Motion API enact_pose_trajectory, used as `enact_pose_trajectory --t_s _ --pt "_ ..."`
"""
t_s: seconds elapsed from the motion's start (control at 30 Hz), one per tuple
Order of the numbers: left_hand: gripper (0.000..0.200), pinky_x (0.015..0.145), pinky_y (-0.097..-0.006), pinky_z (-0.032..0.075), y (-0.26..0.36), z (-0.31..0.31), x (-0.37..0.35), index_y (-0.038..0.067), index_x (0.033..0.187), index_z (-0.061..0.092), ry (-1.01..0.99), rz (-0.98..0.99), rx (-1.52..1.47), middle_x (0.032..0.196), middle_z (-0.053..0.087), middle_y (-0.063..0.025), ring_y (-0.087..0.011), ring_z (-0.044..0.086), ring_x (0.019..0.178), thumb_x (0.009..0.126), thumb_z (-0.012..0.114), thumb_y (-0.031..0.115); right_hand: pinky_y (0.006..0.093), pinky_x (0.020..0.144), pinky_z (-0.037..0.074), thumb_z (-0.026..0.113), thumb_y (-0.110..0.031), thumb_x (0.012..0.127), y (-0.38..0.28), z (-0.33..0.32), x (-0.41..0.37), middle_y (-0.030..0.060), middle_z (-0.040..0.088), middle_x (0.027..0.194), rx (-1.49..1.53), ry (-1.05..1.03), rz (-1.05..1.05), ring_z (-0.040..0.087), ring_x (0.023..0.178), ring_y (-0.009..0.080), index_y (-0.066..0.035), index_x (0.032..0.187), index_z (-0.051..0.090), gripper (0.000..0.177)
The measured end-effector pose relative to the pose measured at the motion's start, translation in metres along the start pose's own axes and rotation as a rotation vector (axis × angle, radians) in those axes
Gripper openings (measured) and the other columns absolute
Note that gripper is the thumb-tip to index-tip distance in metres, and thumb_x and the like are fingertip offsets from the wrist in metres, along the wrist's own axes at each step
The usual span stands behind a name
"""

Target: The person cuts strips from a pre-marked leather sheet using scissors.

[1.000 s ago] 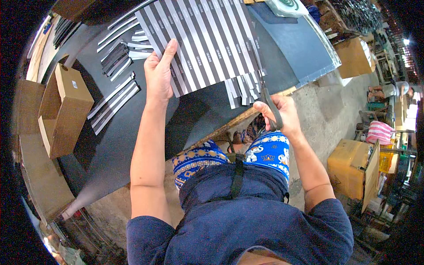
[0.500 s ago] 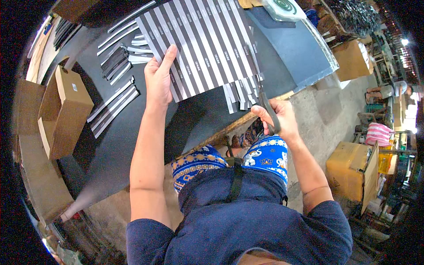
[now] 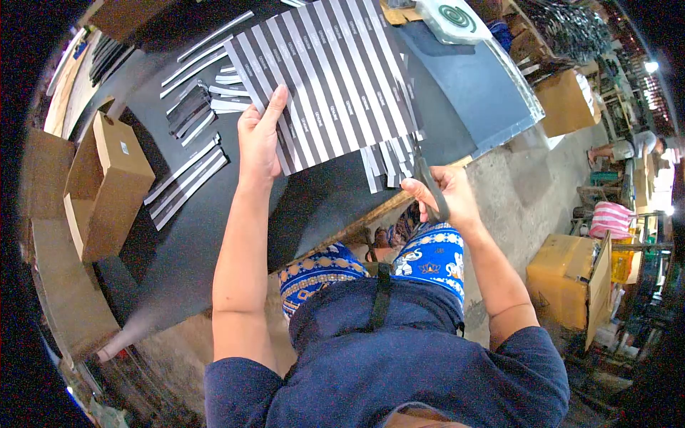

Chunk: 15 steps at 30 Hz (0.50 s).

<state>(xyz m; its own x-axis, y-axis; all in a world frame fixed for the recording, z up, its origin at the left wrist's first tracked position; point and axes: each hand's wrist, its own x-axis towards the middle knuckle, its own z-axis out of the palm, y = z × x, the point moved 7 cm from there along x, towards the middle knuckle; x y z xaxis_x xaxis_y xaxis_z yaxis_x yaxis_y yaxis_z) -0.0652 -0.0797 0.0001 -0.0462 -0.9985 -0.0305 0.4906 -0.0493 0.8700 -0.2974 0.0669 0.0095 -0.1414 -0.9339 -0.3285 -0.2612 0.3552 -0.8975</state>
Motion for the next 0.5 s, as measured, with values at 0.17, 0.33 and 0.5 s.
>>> enact_pose_trajectory --t_s 0.17,0.33,0.5 --pt "0.024 0.065 -0.0234 0.048 -0.003 0.005 -0.004 0.0 0.096 0.058 -0.066 -0.074 0.084 0.089 0.063 -0.0065 -0.0101 0.06 0.074 0.083 0.061 0.02 0.0217 0.037 0.038 0.069 -0.026 0.075 -0.004 0.001 0.011 0.0026 0.053 0.051 0.065 -0.04 0.0 0.05 0.04 0.0084 0.001 0.066 0.057 0.031" --pt "0.022 0.062 -0.0223 0.049 -0.003 0.011 -0.008 -0.001 0.095 0.059 -0.093 -0.083 0.088 0.087 0.063 -0.0071 -0.0092 0.06 0.071 0.084 0.06 0.019 0.0222 0.038 0.039 0.068 -0.023 0.075 -0.015 -0.002 0.022 0.004 0.054 0.052 0.062 -0.028 -0.069 0.052 0.041 0.0088 0.004 0.066 0.057 0.03" --pt "0.021 0.061 -0.022 0.049 0.001 0.012 -0.008 0.0 0.094 0.059 -0.083 -0.03 0.054 0.086 0.063 -0.0072 -0.0092 0.06 0.07 0.084 0.06 0.019 0.0218 0.038 0.04 0.068 -0.025 0.075 -0.017 -0.004 0.029 0.0035 0.053 0.051 0.045 -0.007 -0.102 0.051 0.041 0.0087 0.003 0.065 0.058 0.031"
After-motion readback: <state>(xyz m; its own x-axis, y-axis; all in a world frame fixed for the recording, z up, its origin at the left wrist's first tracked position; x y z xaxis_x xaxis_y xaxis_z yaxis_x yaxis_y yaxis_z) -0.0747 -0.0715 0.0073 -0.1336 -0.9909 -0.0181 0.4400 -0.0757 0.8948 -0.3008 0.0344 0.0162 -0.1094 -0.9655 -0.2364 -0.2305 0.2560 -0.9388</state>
